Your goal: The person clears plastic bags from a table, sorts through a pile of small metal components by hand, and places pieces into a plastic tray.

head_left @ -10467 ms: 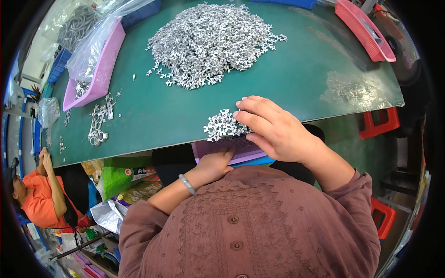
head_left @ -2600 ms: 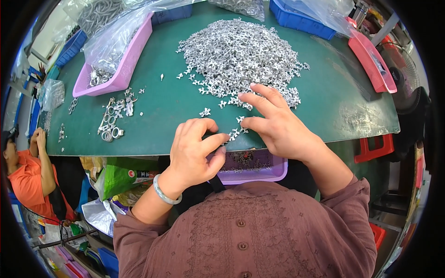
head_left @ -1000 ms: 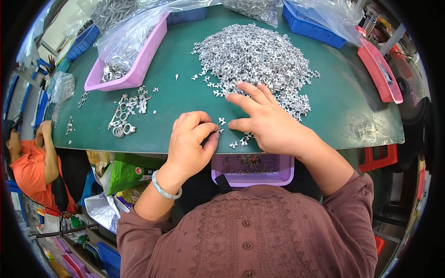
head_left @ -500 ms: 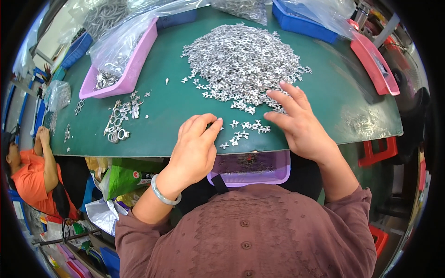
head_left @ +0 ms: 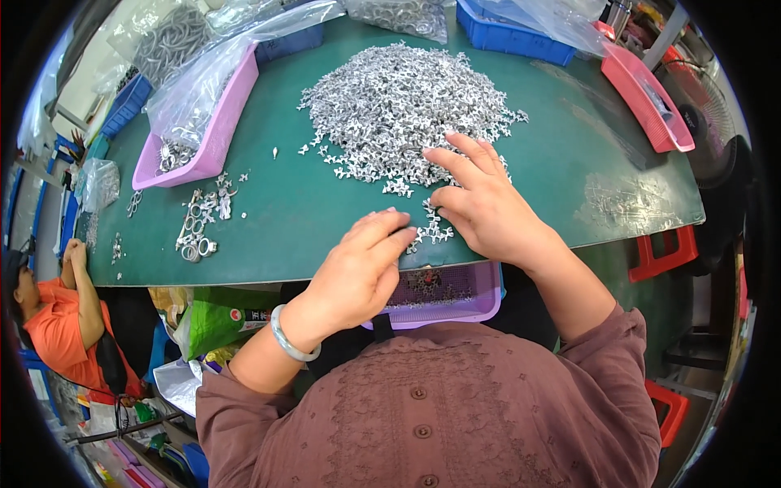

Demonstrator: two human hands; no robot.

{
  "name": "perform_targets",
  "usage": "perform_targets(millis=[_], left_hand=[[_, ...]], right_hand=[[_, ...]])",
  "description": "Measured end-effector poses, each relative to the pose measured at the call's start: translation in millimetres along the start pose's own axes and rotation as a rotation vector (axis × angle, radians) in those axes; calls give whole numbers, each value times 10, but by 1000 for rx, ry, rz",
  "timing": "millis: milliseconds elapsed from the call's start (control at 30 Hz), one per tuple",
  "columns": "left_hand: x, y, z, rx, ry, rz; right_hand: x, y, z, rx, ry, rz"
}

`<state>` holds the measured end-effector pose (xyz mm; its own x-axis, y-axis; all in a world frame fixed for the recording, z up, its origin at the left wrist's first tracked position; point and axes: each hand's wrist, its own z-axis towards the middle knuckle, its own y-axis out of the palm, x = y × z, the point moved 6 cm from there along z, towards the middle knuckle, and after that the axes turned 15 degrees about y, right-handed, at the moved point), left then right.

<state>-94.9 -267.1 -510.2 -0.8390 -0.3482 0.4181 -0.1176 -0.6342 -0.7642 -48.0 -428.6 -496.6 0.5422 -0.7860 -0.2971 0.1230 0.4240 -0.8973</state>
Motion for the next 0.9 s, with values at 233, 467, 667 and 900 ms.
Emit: perform_targets(millis=[233, 467, 667, 900], left_hand=[[-171, -185, 71, 126, -19, 166], [-214, -164, 99, 100, -19, 198], [-262, -198, 137, 92, -20, 246], [-324, -195, 170, 51, -43, 295]], right_hand=[[22, 37, 0, 44, -4, 56], [50, -11, -11, 55, 5, 24], [15, -25, -56, 13, -20, 78], [5, -33, -76, -14, -14, 42]])
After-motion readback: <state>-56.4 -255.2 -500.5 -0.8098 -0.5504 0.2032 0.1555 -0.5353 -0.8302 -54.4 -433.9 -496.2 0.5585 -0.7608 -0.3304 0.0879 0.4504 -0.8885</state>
